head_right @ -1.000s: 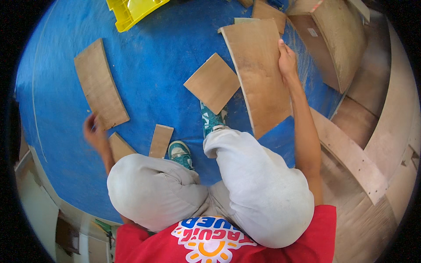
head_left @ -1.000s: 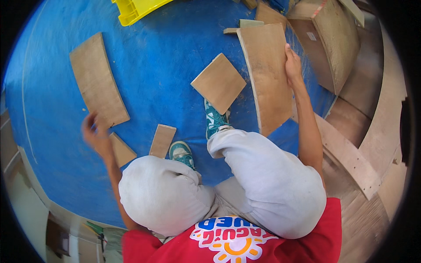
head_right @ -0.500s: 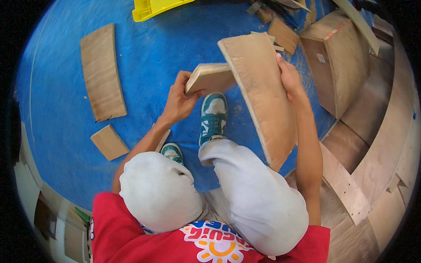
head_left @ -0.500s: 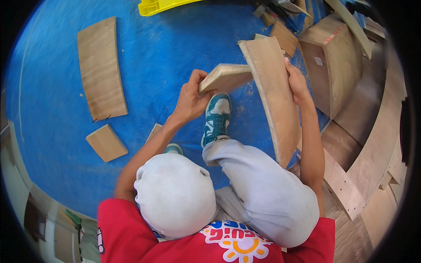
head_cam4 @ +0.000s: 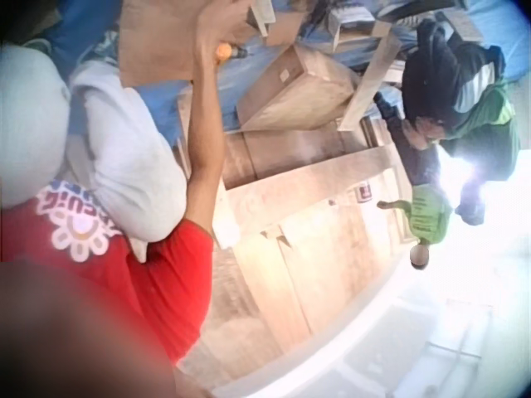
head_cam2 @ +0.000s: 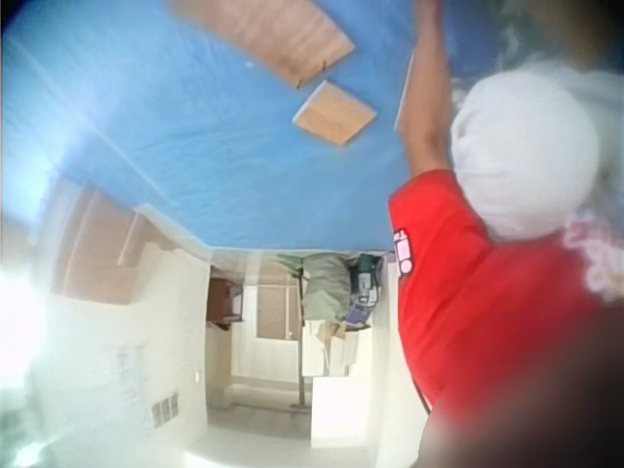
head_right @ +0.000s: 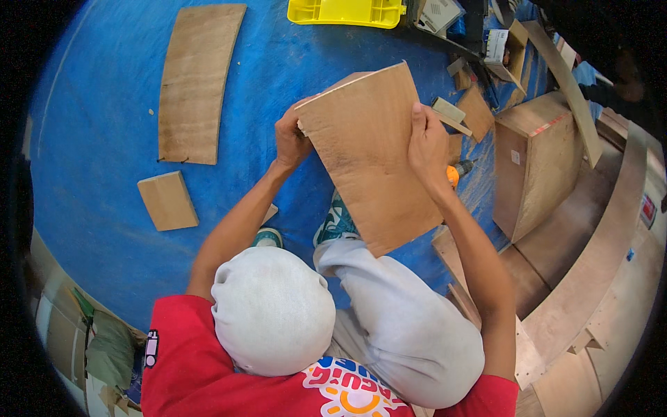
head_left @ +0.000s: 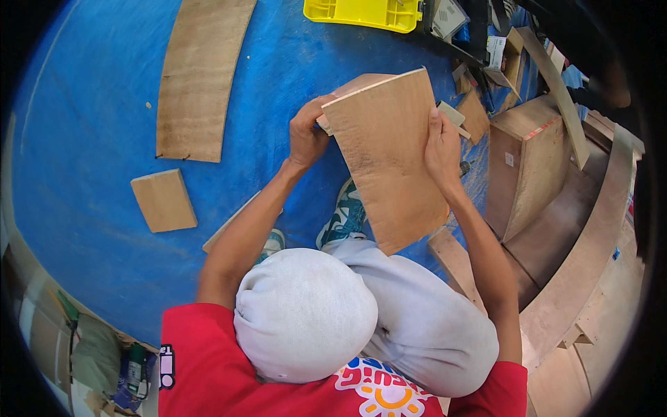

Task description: The person sits on a blue floor and assembles small wooden pieces into a box-like structure. They use a cordless drill to drive screws into the wood, aligning and joining the pieces together.

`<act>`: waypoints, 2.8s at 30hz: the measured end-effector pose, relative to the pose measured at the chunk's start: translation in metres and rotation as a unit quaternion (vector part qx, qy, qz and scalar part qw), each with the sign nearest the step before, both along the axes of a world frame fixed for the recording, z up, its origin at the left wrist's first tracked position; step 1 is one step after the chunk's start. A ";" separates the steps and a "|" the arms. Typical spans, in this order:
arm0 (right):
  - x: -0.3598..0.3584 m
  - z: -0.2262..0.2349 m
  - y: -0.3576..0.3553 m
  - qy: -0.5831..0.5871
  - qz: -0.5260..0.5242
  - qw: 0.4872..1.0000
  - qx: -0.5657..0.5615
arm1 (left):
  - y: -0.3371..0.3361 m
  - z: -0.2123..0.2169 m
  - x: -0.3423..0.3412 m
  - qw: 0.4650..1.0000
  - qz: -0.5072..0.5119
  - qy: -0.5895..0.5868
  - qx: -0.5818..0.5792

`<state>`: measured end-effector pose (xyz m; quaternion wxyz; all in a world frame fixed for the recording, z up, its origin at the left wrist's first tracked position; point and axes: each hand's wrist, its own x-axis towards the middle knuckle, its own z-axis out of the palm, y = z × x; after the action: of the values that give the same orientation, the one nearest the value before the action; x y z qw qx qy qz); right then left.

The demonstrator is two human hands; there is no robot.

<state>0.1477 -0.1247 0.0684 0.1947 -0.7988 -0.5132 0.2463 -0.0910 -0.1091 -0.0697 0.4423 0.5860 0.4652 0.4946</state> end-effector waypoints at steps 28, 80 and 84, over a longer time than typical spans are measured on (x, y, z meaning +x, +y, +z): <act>0.008 0.002 -0.021 0.044 -0.023 0.997 -0.057 | 0.002 -0.006 -0.008 0.998 -0.053 0.028 0.017; 0.017 0.028 -0.007 0.048 -0.038 0.998 0.021 | 0.027 0.107 -0.043 0.968 -0.067 0.240 -0.022; 0.027 0.033 -0.006 0.016 -0.018 0.999 0.030 | 0.036 0.130 -0.022 0.944 -0.099 0.313 0.007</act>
<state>0.1749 -0.1311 0.1017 0.2308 -0.7975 -0.5030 0.2401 -0.1134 -0.0732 0.0603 0.3169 0.7577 0.5161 0.2431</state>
